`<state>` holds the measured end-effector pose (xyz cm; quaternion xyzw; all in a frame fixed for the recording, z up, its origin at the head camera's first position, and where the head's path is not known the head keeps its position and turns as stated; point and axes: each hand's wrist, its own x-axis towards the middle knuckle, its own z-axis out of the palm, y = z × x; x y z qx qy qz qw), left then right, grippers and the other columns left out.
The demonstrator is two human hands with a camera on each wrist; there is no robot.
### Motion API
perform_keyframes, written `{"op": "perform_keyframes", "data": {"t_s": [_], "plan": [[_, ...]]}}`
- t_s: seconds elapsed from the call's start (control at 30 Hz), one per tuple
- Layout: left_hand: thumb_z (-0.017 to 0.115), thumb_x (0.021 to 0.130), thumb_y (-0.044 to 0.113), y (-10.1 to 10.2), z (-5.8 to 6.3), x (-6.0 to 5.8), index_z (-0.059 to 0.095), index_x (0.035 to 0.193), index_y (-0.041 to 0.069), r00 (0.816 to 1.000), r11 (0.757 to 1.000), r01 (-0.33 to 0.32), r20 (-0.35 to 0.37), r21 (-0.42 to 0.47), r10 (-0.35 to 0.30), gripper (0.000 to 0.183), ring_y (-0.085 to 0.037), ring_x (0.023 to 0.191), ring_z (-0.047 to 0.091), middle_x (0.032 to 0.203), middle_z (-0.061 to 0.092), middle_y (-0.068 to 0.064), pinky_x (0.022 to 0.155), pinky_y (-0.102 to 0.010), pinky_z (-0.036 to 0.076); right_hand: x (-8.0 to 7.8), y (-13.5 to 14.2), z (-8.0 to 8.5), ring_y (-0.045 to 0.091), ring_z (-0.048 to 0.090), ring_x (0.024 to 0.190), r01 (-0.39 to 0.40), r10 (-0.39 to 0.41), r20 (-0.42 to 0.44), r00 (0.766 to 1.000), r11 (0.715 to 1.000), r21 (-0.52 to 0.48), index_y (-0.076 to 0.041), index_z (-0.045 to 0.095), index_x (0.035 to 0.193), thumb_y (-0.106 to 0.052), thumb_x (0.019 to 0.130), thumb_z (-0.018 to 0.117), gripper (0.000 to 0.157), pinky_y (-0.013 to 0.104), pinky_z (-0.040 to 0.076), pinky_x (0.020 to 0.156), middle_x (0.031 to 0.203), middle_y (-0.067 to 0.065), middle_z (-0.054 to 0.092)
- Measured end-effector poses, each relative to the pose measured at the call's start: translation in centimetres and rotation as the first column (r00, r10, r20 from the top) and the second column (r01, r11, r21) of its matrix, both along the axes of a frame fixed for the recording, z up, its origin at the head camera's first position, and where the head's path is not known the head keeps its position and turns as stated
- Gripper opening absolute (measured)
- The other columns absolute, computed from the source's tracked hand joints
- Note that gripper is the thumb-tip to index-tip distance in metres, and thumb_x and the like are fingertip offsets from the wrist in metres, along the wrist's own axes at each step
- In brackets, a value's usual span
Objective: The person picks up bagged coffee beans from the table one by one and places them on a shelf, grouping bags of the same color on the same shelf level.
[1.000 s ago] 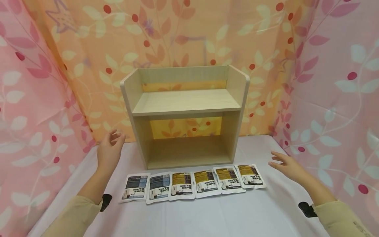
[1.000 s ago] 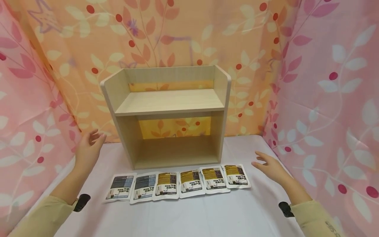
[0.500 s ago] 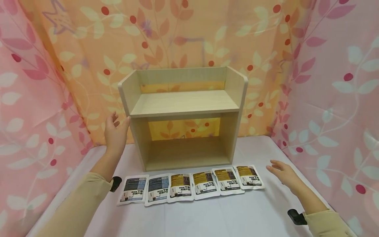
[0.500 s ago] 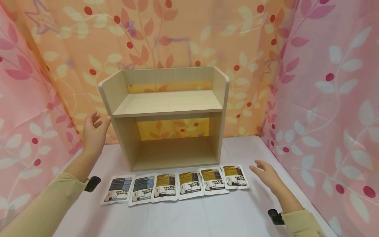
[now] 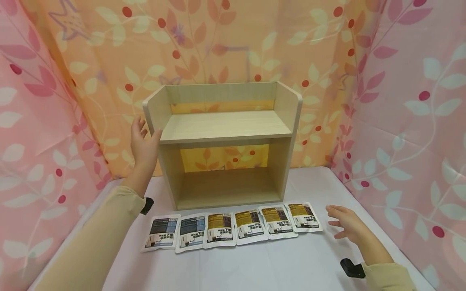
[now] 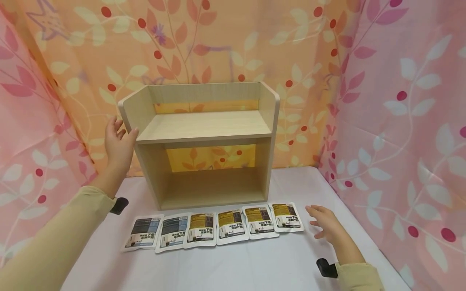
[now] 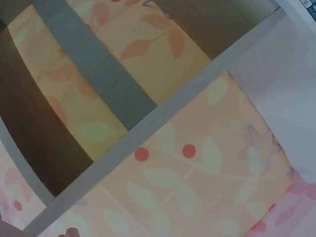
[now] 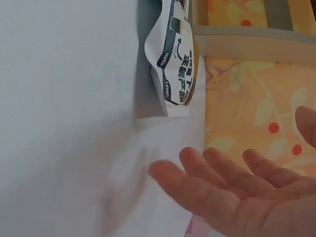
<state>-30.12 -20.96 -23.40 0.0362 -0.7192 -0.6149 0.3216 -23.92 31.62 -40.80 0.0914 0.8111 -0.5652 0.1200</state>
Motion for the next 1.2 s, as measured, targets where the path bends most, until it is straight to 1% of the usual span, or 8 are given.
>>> {"op": "perform_keyframes", "data": {"t_s": [0.2, 0.3, 0.43, 0.5, 0.57, 0.73, 0.93, 1.2], "plan": [[0.061, 0.093, 0.010, 0.2, 1.9, -0.7, 0.027, 0.154, 0.024, 0.999, 0.999, 0.046, 0.011, 0.013, -0.046, 0.071, -0.023, 0.135, 0.039, 0.155, 0.032, -0.001, 0.106, -0.032, 0.036, 0.3, 0.0, -1.3, 0.054, 0.031, 0.127, 0.051, -0.052, 0.049, 0.997, 0.999, 0.007, 0.013, 0.015, 0.144, -0.044, 0.101, 0.042, 0.076, 0.069, 0.037, 0.089, 0.144, 0.040, 0.022], [0.060, 0.094, 0.010, 0.0, 2.4, -1.1, 0.021, 0.155, 0.023, 0.997, 0.998, 0.056, 0.044, 0.031, -0.058, 0.073, -0.023, 0.135, 0.038, 0.156, 0.030, -0.002, 0.106, -0.030, 0.035, 0.5, 0.1, -1.9, 0.052, 0.035, 0.124, 0.078, -0.078, 0.067, 0.995, 0.997, 0.005, 0.014, 0.014, 0.143, -0.041, 0.100, 0.043, 0.075, 0.064, 0.041, 0.086, 0.141, 0.041, 0.025], [0.059, 0.094, 0.012, -0.8, 2.5, -1.8, 0.009, 0.157, 0.019, 0.991, 0.995, 0.093, 0.094, 0.039, -0.096, 0.080, -0.021, 0.136, 0.036, 0.156, 0.029, -0.008, 0.108, -0.030, 0.031, 0.8, 0.2, -2.7, 0.040, 0.053, 0.101, 0.097, -0.097, 0.080, 0.992, 0.995, 0.008, 0.018, 0.016, 0.140, -0.035, 0.100, 0.045, 0.073, 0.050, 0.051, 0.078, 0.128, 0.043, 0.036], [0.059, 0.095, 0.013, -1.2, 2.4, -2.2, 0.011, 0.157, 0.017, 0.987, 0.994, 0.110, 0.114, -0.002, -0.109, 0.078, -0.022, 0.134, 0.039, 0.154, 0.033, -0.012, 0.108, -0.032, 0.033, 0.8, 0.1, -3.1, 0.030, 0.057, 0.089, 0.113, -0.112, 0.086, 0.990, 0.994, -0.002, 0.020, 0.016, 0.138, -0.031, 0.099, 0.048, 0.071, 0.043, 0.053, 0.074, 0.119, 0.041, 0.042], [0.058, 0.096, 0.015, -1.5, 2.4, -2.6, 0.019, 0.155, 0.015, 0.986, 0.991, 0.106, 0.139, -0.076, -0.095, 0.071, -0.024, 0.131, 0.042, 0.150, 0.039, -0.015, 0.107, -0.035, 0.034, 0.6, 0.1, -3.3, 0.023, 0.057, 0.081, 0.137, -0.135, 0.097, 0.986, 0.990, -0.019, 0.021, 0.018, 0.137, -0.027, 0.098, 0.050, 0.070, 0.037, 0.055, 0.071, 0.111, 0.037, 0.047], [0.052, 0.097, 0.018, -2.0, 2.3, -3.1, 0.036, 0.149, 0.011, 0.974, 0.975, 0.056, 0.226, -0.214, -0.006, 0.055, -0.027, 0.127, 0.043, 0.145, 0.046, -0.014, 0.106, -0.040, 0.035, 0.2, 0.0, -3.7, 0.022, 0.059, 0.078, 0.167, -0.157, 0.129, 0.979, 0.983, -0.073, 0.023, 0.019, 0.134, -0.020, 0.096, 0.056, 0.069, 0.034, 0.056, 0.071, 0.099, 0.030, 0.056], [0.047, 0.095, 0.015, -1.7, 2.2, -2.8, 0.037, 0.148, 0.015, 0.964, 0.985, 0.040, 0.268, -0.170, 0.007, 0.054, -0.026, 0.130, 0.041, 0.146, 0.045, -0.011, 0.108, -0.041, 0.032, -0.2, -0.1, -3.9, 0.016, 0.061, 0.071, 0.192, -0.171, 0.138, 0.976, 0.969, -0.157, 0.024, 0.019, 0.133, -0.014, 0.095, 0.056, 0.065, 0.032, 0.056, 0.068, 0.087, 0.015, 0.061], [0.047, 0.094, 0.017, -1.9, 2.5, -2.9, 0.044, 0.143, 0.010, 0.966, 0.983, 0.022, 0.258, -0.183, 0.027, 0.050, -0.026, 0.126, 0.043, 0.142, 0.050, -0.011, 0.107, -0.041, 0.033, -1.0, -0.7, -4.0, 0.012, 0.060, 0.065, 0.177, -0.158, 0.115, 0.981, 0.967, -0.184, 0.023, 0.037, 0.120, -0.004, 0.093, 0.057, 0.044, 0.026, 0.054, 0.063, 0.075, 0.004, 0.060]]}}
